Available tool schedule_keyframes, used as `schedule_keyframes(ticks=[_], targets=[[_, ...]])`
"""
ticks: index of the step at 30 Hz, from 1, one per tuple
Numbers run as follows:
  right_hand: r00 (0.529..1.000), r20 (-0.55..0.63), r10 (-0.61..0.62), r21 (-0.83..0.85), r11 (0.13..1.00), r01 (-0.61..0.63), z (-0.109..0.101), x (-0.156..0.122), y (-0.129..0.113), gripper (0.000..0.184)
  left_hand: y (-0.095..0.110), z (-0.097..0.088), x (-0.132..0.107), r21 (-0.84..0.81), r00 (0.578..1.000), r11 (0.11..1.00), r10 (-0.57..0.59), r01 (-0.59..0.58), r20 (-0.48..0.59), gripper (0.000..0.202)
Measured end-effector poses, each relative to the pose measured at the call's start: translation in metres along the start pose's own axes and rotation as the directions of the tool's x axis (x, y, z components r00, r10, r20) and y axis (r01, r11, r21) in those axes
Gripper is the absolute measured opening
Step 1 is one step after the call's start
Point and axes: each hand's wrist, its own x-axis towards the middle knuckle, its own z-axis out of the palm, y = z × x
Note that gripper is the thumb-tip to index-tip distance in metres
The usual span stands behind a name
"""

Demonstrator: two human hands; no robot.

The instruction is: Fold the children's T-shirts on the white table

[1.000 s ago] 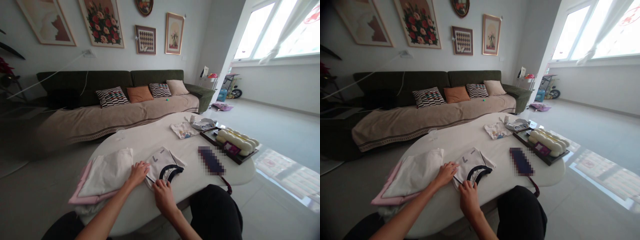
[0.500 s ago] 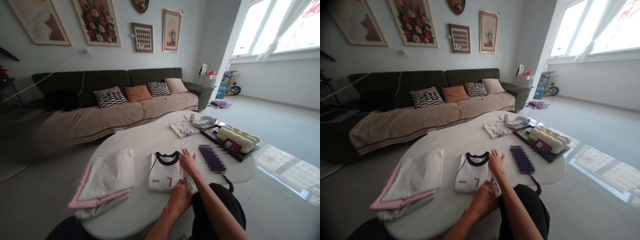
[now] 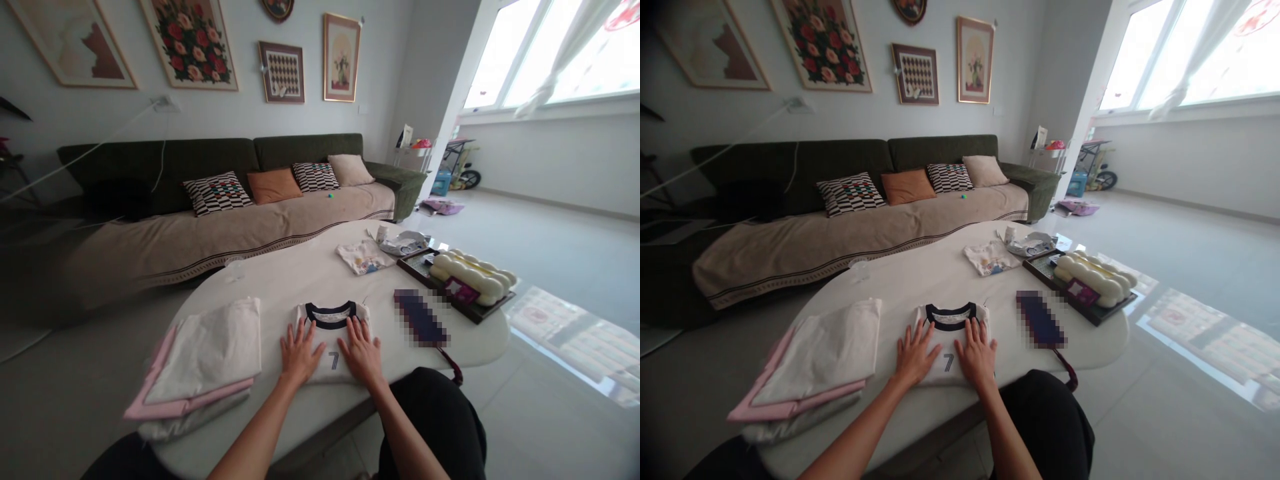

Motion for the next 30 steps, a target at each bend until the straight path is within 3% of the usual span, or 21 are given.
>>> schedule_keyframes(ticks=[3,6,10,12,16,20,25,27,30], targets=[[0.999,0.004,-0.037,0.013,0.999,0.037,-0.011,-0.007,0.005,0.055,-0.011,0.001,-0.009,-0.078,0.998,0.995,0.065,-0.065,0.001,0.053],[0.996,-0.063,0.055,0.022,0.998,-0.054,-0.020,-0.021,0.019,0.055,-0.028,0.004,-0.026,-0.200,0.990,0.973,0.101,-0.120,-0.103,0.049],[0.977,-0.013,0.214,0.101,0.972,-0.211,-0.026,-0.030,0.032,0.037,-0.036,0.002,-0.037,-0.331,0.968,0.944,-0.079,-0.004,-0.237,0.043],[0.972,0.035,0.230,0.126,0.964,-0.233,-0.026,-0.026,0.033,0.028,-0.033,-0.002,-0.032,-0.390,0.968,0.916,-0.176,0.096,-0.176,0.042],[0.969,0.080,0.232,0.154,0.958,-0.242,-0.026,-0.013,0.030,0.018,-0.027,-0.010,-0.017,-0.545,0.955,0.791,-0.287,0.277,0.068,0.040],[0.976,0.085,0.202,0.191,0.958,-0.215,-0.028,-0.007,0.028,0.012,-0.028,-0.009,-0.019,-0.740,0.949,0.599,-0.259,0.305,0.181,0.040],[0.984,0.120,0.129,0.282,0.946,-0.159,-0.031,-0.010,0.031,0.021,-0.022,-0.015,-0.039,-0.866,0.944,0.377,-0.168,0.328,0.284,0.043],[0.987,0.141,0.071,0.334,0.935,-0.115,-0.032,-0.009,0.036,0.025,-0.020,-0.019,-0.044,-0.876,0.943,0.350,-0.134,0.333,0.304,0.043],[0.988,0.150,-0.028,0.418,0.907,-0.038,-0.035,-0.004,0.048,0.034,-0.021,-0.021,-0.045,-0.853,0.939,0.392,-0.117,0.343,0.324,0.046]])
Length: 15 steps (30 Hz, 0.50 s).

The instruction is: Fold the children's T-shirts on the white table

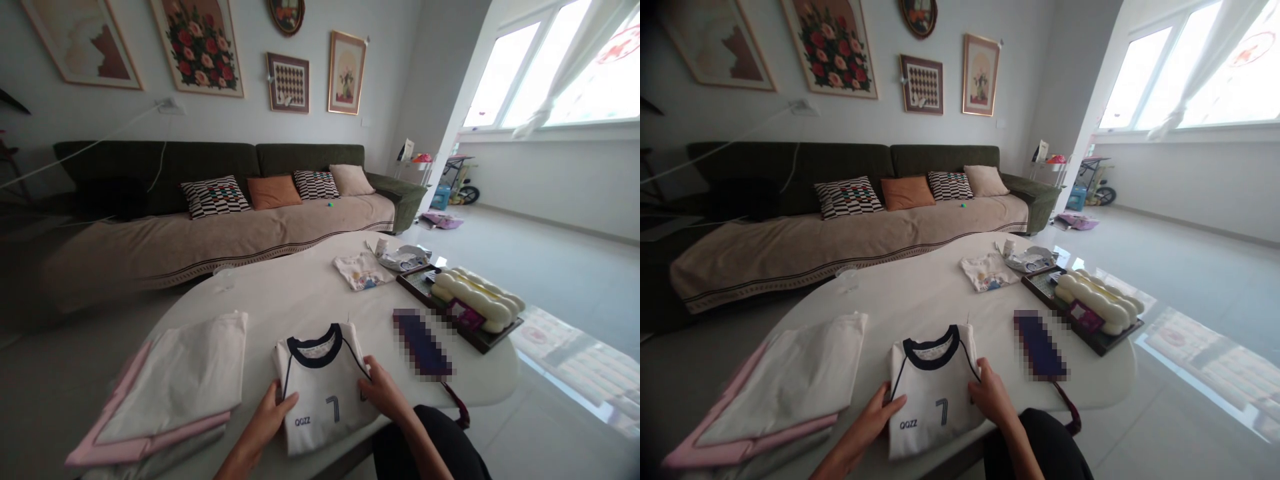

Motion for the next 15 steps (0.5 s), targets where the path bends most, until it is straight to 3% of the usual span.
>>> schedule_keyframes(ticks=[4,7,11,15], targets=[[0.988,-0.030,-0.154,0.086,0.984,0.156,-0.018,0.017,0.006,0.047,0.001,0.005,0.018,0.095,0.995,0.993,0.074,-0.068,-0.061,0.058],[0.970,-0.076,-0.229,0.040,0.972,0.233,-0.041,0.041,0.007,0.051,0.014,0.021,0.049,0.040,0.991,0.992,0.120,-0.118,-0.052,0.064],[0.956,-0.199,-0.216,-0.166,0.969,0.184,-0.087,0.091,0.006,0.052,0.056,0.054,0.112,-0.129,0.978,0.970,0.208,-0.205,0.016,0.067],[0.916,-0.354,-0.187,-0.291,0.953,0.082,-0.146,0.158,0.005,0.052,0.113,0.092,0.191,-0.176,0.924,0.910,0.382,-0.375,0.004,0.064]])
